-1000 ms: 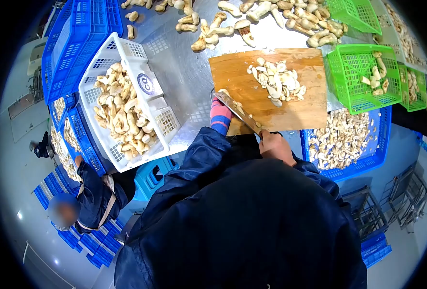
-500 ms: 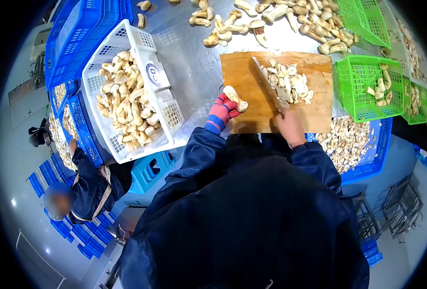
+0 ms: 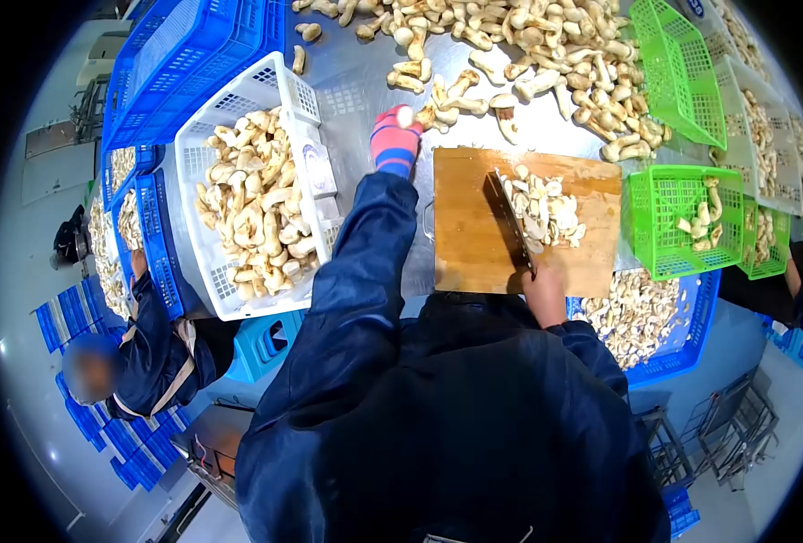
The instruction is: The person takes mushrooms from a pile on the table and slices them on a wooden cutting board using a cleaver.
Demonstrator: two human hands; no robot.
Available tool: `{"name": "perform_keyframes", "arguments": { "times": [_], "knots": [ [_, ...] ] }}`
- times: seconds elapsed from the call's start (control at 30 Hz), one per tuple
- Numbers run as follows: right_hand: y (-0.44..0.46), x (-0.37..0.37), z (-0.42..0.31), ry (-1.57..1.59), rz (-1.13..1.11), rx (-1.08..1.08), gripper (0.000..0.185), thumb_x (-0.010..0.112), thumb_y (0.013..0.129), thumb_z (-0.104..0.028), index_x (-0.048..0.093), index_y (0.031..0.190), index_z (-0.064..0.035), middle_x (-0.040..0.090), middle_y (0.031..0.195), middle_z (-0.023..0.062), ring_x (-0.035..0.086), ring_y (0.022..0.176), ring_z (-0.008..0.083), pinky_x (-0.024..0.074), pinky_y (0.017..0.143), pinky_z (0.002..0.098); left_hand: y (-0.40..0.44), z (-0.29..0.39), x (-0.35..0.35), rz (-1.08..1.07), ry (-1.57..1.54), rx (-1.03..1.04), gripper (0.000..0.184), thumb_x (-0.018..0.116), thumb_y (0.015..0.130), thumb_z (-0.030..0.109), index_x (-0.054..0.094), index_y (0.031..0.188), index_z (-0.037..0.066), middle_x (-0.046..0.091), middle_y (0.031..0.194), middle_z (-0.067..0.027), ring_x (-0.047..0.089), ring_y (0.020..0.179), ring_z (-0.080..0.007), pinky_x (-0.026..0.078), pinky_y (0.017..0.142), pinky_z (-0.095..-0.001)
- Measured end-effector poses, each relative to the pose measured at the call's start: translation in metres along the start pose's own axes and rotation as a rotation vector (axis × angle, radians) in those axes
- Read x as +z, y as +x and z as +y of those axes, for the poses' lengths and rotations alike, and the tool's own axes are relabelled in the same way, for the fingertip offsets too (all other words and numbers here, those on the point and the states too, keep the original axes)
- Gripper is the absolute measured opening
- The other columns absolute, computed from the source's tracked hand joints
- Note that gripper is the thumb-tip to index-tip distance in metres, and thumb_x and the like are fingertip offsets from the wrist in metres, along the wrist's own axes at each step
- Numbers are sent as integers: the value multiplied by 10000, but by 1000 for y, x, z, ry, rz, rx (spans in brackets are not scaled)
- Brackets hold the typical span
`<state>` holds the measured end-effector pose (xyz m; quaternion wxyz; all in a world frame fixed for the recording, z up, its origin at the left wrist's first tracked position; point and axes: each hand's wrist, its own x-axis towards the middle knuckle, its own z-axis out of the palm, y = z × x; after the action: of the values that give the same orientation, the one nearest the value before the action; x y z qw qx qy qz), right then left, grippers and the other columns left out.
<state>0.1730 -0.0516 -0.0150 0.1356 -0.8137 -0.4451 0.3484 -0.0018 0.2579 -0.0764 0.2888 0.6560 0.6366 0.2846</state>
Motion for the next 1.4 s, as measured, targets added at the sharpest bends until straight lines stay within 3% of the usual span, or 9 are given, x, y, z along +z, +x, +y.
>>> {"name": "perform_keyframes", "arguments": {
  "times": [0.03,0.13,0.23,0.33,0.5,0.73,0.97,1.17,1.4],
  "knots": [
    [1,-1,-2,-15,5,-10,253,518,757,-125,603,971,-20,594,747,253,581,728,404,464,699,477,10,-5,7,27,348,273,451,712,677,235,564,1092,139,600,978,-118,573,924,-291,466,810,-393],
    [0,-3,-7,-18,6,6,229,518,759,-114,610,947,-20,596,745,247,580,723,404,464,698,477,13,7,15,-221,513,202,480,710,655,248,582,1100,124,591,1061,-122,542,994,-333,446,851,-382],
    [-2,-2,-3,10,40,-40,215,521,758,-117,615,920,-11,596,741,245,578,718,407,465,702,473,-3,7,1,-210,128,0,441,689,695,216,567,1091,66,626,898,-117,593,864,-299,471,770,-365],
    [2,-1,-5,69,57,-17,199,529,751,-120,618,878,5,591,729,251,576,711,412,464,703,470,-57,-9,1,-404,-1429,-726,234,592,804,165,508,975,27,544,792,-97,478,625,-189,402,541,-269],
    [4,-9,-9,95,-28,26,201,544,729,-124,616,814,43,577,710,274,573,713,419,460,696,466,-157,-12,-3,-605,-1526,-951,378,560,834,161,454,1171,26,580,1010,-130,596,842,-214,486,594,-264],
    [3,-4,-26,190,-79,-37,207,537,720,-114,611,794,64,577,707,278,579,714,412,466,694,453,-214,-1,28,-420,-169,-413,529,739,660,345,566,1040,20,639,881,-133,614,812,-259,468,726,-339],
    [3,-9,-29,51,-61,-119,168,523,736,-95,597,783,48,589,696,259,590,671,394,478,660,458,-203,26,19,-390,-307,-507,381,694,727,164,499,1015,7,570,673,-55,513,507,-117,422,442,-248],
    [-14,-12,-40,-19,-173,-53,202,496,779,-122,536,887,44,600,715,249,597,694,401,478,660,464,-196,53,12,-428,-75,-459,400,667,722,191,521,1055,25,641,845,-124,633,706,-214,489,613,-312],
    [-50,-32,-36,94,-161,6,187,452,785,-120,515,864,38,596,725,260,593,696,417,469,625,486,-208,-73,64,-456,-26,-139,392,624,748,199,531,1092,34,641,970,-154,616,884,-299,468,762,-333]
  ]
}}
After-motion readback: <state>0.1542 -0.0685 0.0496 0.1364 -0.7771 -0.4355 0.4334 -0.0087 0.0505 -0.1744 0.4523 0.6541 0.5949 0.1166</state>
